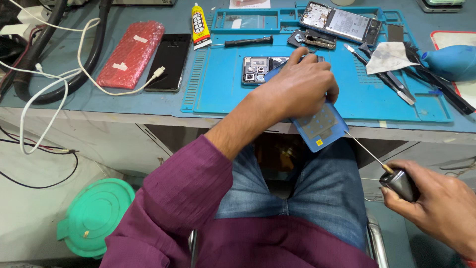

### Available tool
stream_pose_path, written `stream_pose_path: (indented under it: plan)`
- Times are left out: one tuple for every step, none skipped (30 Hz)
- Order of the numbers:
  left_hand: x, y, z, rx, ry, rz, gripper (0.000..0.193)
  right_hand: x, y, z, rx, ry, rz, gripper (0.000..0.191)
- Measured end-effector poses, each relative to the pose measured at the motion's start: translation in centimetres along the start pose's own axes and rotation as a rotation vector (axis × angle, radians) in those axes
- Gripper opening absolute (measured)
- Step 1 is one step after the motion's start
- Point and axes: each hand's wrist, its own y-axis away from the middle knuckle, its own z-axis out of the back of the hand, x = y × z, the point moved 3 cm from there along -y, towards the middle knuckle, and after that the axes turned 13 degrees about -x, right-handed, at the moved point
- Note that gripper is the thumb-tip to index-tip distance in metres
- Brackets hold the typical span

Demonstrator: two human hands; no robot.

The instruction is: The person holds a smartphone back cover and heats its edge with a heat gun, rotating the cover to heat different sides, then pries along the edge with a thin blade tool. They continue heating and prying around the cover, then blow dust off the cover and the phone body with an air blower.

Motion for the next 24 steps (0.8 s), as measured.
stream_pose_path:
  plan:
    - [-0.1, 0.2, -0.2, -0.015, -0.030, -0.007, 0.033, 0.0, 0.0, 0.1, 0.001, -0.003, -0.003, 0.053]
    - [-0.2, 0.4, -0.3, -0.030, -0.060, -0.014, 0.034, 0.0, 0.0, 0.1, 0.003, -0.006, -0.005, 0.054]
    - [-0.3, 0.8, -0.4, -0.044, -0.090, -0.020, 0.035, 0.0, 0.0, 0.2, 0.005, -0.009, -0.006, 0.055]
    - [-0.6, 1.2, -0.3, -0.137, -0.099, -0.059, 0.035, 0.0, 0.0, 0.3, -0.019, -0.021, 0.008, 0.055]
    - [-0.9, 1.7, -0.2, -0.229, -0.108, -0.097, 0.034, 0.0, 0.1, 0.4, -0.042, -0.032, 0.022, 0.055]
    - [-1.3, 2.3, 0.0, -0.321, -0.118, -0.137, 0.034, 0.0, 0.1, 0.4, -0.067, -0.044, 0.035, 0.055]
    - [-1.6, 2.8, -0.1, -0.317, -0.094, -0.138, 0.026, -0.1, 0.2, 0.3, -0.048, -0.041, 0.014, 0.054]
    - [-2.0, 3.4, -0.2, -0.312, -0.069, -0.138, 0.018, -0.2, 0.4, 0.2, -0.028, -0.038, -0.006, 0.053]
    - [-2.4, 4.0, -0.2, -0.309, -0.047, -0.136, 0.011, -0.4, 0.5, 0.1, -0.008, -0.035, -0.024, 0.053]
    - [-2.8, 4.5, -0.2, -0.293, -0.043, -0.135, 0.013, -0.4, 0.5, 0.0, -0.034, -0.048, -0.017, 0.053]
    - [-3.2, 5.1, -0.1, -0.278, -0.039, -0.135, 0.015, -0.5, 0.6, 0.0, -0.060, -0.062, -0.010, 0.054]
    - [-3.7, 5.6, 0.0, -0.262, -0.032, -0.134, 0.018, -0.6, 0.7, 0.0, -0.085, -0.073, -0.006, 0.055]
    - [-4.0, 6.1, 0.2, -0.276, 0.012, -0.120, 0.020, -0.7, 0.8, -0.1, -0.097, -0.111, -0.026, 0.054]
    - [-4.3, 6.7, 0.5, -0.292, 0.057, -0.107, 0.025, -1.0, 0.8, 0.0, -0.111, -0.146, -0.045, 0.053]
    - [-4.5, 7.3, 0.8, -0.304, 0.101, -0.089, 0.031, -1.1, 1.0, -0.1, -0.121, -0.184, -0.064, 0.052]
    - [-4.8, 7.8, 1.0, -0.333, 0.089, -0.104, 0.040, -1.2, 1.0, -0.2, -0.098, -0.173, -0.084, 0.053]
    - [-5.1, 8.2, 1.1, -0.362, 0.076, -0.118, 0.049, -1.3, 1.0, -0.3, -0.077, -0.162, -0.104, 0.055]
    - [-5.3, 8.6, 1.2, -0.392, 0.063, -0.135, 0.059, -1.5, 1.0, -0.3, -0.058, -0.150, -0.124, 0.056]
    - [-5.3, 8.8, 1.2, -0.387, 0.066, -0.126, 0.055, -1.4, 1.0, -0.3, -0.056, -0.151, -0.113, 0.056]
    - [-5.3, 9.1, 1.1, -0.383, 0.070, -0.118, 0.052, -1.4, 1.1, -0.3, -0.054, -0.153, -0.103, 0.057]
    - [-5.1, 9.2, 0.9, -0.379, 0.072, -0.111, 0.049, -1.4, 1.0, -0.3, -0.054, -0.155, -0.093, 0.057]
    - [-5.0, 9.5, 0.8, -0.383, 0.075, -0.117, 0.047, -1.4, 1.1, -0.2, -0.060, -0.144, -0.092, 0.056]
    - [-4.9, 9.7, 0.6, -0.387, 0.080, -0.123, 0.045, -1.3, 1.1, -0.1, -0.064, -0.132, -0.093, 0.055]
    - [-4.7, 9.9, 0.4, -0.391, 0.084, -0.130, 0.043, -1.3, 1.1, -0.1, -0.070, -0.121, -0.093, 0.054]
